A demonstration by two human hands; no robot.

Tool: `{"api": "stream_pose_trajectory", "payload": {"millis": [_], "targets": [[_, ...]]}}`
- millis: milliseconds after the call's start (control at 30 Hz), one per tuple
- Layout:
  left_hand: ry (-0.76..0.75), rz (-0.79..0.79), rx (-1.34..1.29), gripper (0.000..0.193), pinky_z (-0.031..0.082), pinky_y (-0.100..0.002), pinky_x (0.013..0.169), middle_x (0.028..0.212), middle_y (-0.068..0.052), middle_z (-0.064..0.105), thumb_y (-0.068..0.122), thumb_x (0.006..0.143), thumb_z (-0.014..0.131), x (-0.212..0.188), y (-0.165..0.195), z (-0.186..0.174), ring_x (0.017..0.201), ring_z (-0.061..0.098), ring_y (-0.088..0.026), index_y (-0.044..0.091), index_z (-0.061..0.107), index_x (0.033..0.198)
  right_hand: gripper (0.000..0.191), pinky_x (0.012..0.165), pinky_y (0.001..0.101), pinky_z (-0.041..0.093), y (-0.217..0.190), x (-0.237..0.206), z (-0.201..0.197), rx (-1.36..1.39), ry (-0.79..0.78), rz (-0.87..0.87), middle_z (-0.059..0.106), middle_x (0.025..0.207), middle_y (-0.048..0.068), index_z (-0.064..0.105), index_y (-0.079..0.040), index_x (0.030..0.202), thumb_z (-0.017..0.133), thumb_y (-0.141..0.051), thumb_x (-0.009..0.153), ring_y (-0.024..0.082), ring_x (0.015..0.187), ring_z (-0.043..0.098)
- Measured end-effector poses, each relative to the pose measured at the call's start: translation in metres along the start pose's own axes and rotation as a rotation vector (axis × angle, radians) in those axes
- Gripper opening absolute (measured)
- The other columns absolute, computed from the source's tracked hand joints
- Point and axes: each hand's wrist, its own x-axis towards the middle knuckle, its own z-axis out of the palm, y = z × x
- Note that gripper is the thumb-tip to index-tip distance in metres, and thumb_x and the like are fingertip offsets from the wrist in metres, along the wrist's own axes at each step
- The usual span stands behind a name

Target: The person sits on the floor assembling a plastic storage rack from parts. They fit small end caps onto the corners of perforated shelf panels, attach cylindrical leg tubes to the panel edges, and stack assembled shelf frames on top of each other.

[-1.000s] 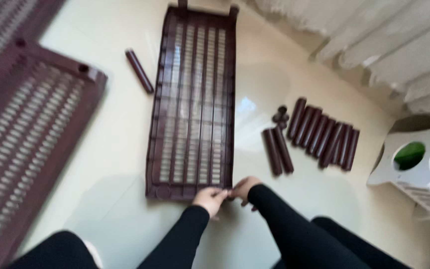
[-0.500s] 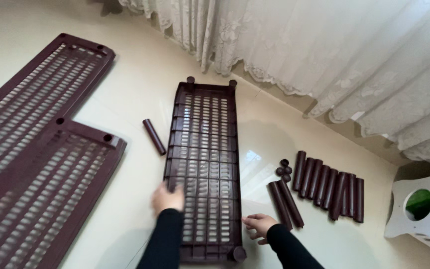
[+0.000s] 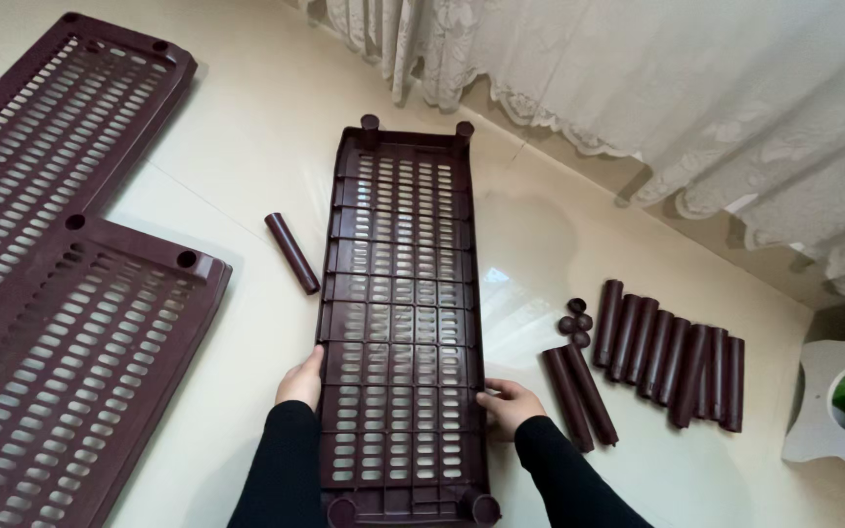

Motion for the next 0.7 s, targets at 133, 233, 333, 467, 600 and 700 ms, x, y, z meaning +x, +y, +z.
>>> {"api": "stream_pose_trajectory", "payload": {"millis": [133, 233, 333, 467, 600, 700], "targets": [[-0.079, 0.032, -0.033, 0.080, 0.041, -0.036, 0.108, 0.132, -0.020, 0.067, 0.066, 0.086, 0.063, -0.004, 0.008, -0.003, 0.128, 0.061, -0.028, -0.004, 0.068, 0.125, 0.058, 0.056, 0.0395, 0.063, -0.001, -0.008, 0.003, -0.135, -0.008, -0.021, 0.070, 0.099, 0.008, 0.063, -0.015, 0.137, 0.070, 0.000, 0.082, 0.023, 0.076, 0.072], [0.048, 0.058, 0.091, 0.083, 0.046, -0.038, 0.104, 0.118, -0.026, 0.072, 0.072, 0.088, 0.062, -0.013, 0.019, -0.002, 0.117, 0.066, -0.031, -0.006, 0.074, 0.112, 0.059, 0.055, 0.0391, 0.062, -0.003, -0.017, 0.010, -0.138, -0.016, -0.066, 0.072, 0.097, 0.007, 0.066, -0.015, 0.136, 0.065, 0.003, 0.080, 0.026, 0.074, 0.073], [0.145, 0.113, 0.169, 0.081, 0.051, -0.040, 0.096, 0.098, -0.024, 0.076, 0.074, 0.089, 0.056, -0.032, 0.044, -0.004, 0.100, 0.072, -0.033, -0.003, 0.079, 0.098, 0.061, 0.055, 0.0418, 0.061, -0.012, -0.031, 0.019, -0.148, 0.008, -0.027, 0.071, 0.098, 0.006, 0.065, -0.019, 0.139, 0.065, 0.002, 0.081, 0.028, 0.073, 0.070], [0.162, 0.207, 0.097, 0.079, 0.054, -0.040, 0.088, 0.086, -0.024, 0.076, 0.071, 0.090, 0.059, -0.082, 0.095, -0.023, 0.087, 0.072, -0.032, -0.006, 0.077, 0.089, 0.069, 0.061, 0.0460, 0.064, -0.032, -0.050, 0.025, -0.077, -0.025, -0.022, 0.069, 0.102, 0.006, 0.057, -0.024, 0.145, 0.064, 0.003, 0.082, 0.023, 0.076, 0.072], [0.238, 0.403, 0.034, 0.070, 0.053, -0.038, 0.083, 0.087, -0.016, 0.076, 0.068, 0.086, 0.064, -0.151, 0.152, -0.047, 0.085, 0.072, -0.026, 0.000, 0.077, 0.099, 0.068, 0.066, 0.0507, 0.060, -0.078, -0.059, 0.023, -0.034, -0.072, -0.122, 0.072, 0.107, 0.006, 0.049, -0.025, 0.149, 0.069, -0.008, 0.087, 0.021, 0.075, 0.067], [0.231, 0.456, -0.029, 0.066, 0.056, -0.038, 0.078, 0.089, -0.012, 0.079, 0.066, 0.079, 0.068, -0.210, 0.189, -0.064, 0.081, 0.075, -0.027, 0.007, 0.077, 0.104, 0.061, 0.066, 0.0516, 0.059, -0.144, -0.075, 0.008, 0.038, -0.005, -0.322, 0.071, 0.106, 0.006, 0.052, -0.023, 0.148, 0.073, -0.023, 0.090, 0.023, 0.076, 0.066]]}}
